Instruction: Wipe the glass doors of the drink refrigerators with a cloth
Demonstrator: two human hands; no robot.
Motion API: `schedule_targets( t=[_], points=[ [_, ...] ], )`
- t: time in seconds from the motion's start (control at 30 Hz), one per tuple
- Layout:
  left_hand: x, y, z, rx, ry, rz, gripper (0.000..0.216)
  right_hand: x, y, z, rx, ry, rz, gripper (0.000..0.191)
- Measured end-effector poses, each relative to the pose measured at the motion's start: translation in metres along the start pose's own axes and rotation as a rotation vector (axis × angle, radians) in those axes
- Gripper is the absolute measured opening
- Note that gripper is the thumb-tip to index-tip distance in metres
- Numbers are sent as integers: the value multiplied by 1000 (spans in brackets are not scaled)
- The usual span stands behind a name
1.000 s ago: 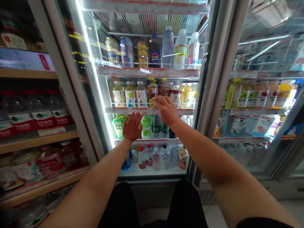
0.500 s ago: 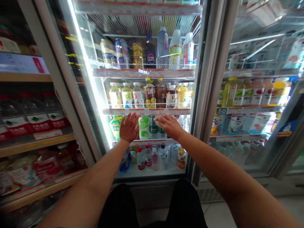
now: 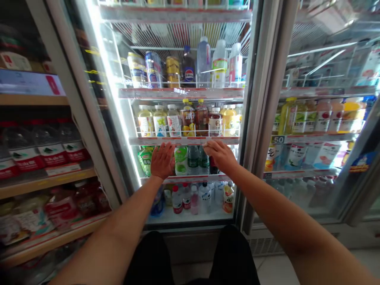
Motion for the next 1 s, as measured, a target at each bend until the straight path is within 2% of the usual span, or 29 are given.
schedule_targets(
  t=[0.1, 0.17, 0.27, 0.33, 0.5, 0.6, 0.7, 0.9, 1.0],
  points=[
    [-1, 0, 1, -1, 13, 2, 67, -6, 7, 4, -93, 13, -95, 39],
    [-3, -2, 3, -20, 1, -17, 68, -1, 17, -2, -71, 7, -83, 39],
    [-4, -3, 6, -38, -33, -33, 67, 20, 34, -17, 71, -25, 116, 37],
    [-4, -3, 6, -37, -42, -35, 66, 29, 41, -24, 119, -34, 218, 34],
    [-1, -1, 1, 18, -14, -4, 64, 33, 38, -29, 84, -13, 118, 33],
    [0, 0, -1, 37, 5, 13, 62, 47, 40, -40, 140, -49, 137, 33],
    [0, 1, -1, 33, 14, 14, 61, 63, 33, -53, 206, -76, 206, 33],
    [0, 1, -1, 11, -45, 2, 57, 74, -6, -60, 104, -52, 79, 37],
    [-1, 0, 1, 1, -45, -5, 58, 88, -5, -67, 157, -50, 144, 34]
  ],
)
Point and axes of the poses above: each hand's wrist, its own y-axis away from the middle knuckle, its own z-axis out of the back of the hand, x = y × z, the point moved 5 cm from there along -y, towards the middle knuckle, and after that the axes turned 3 degrees about z, right-handed, at the moved point
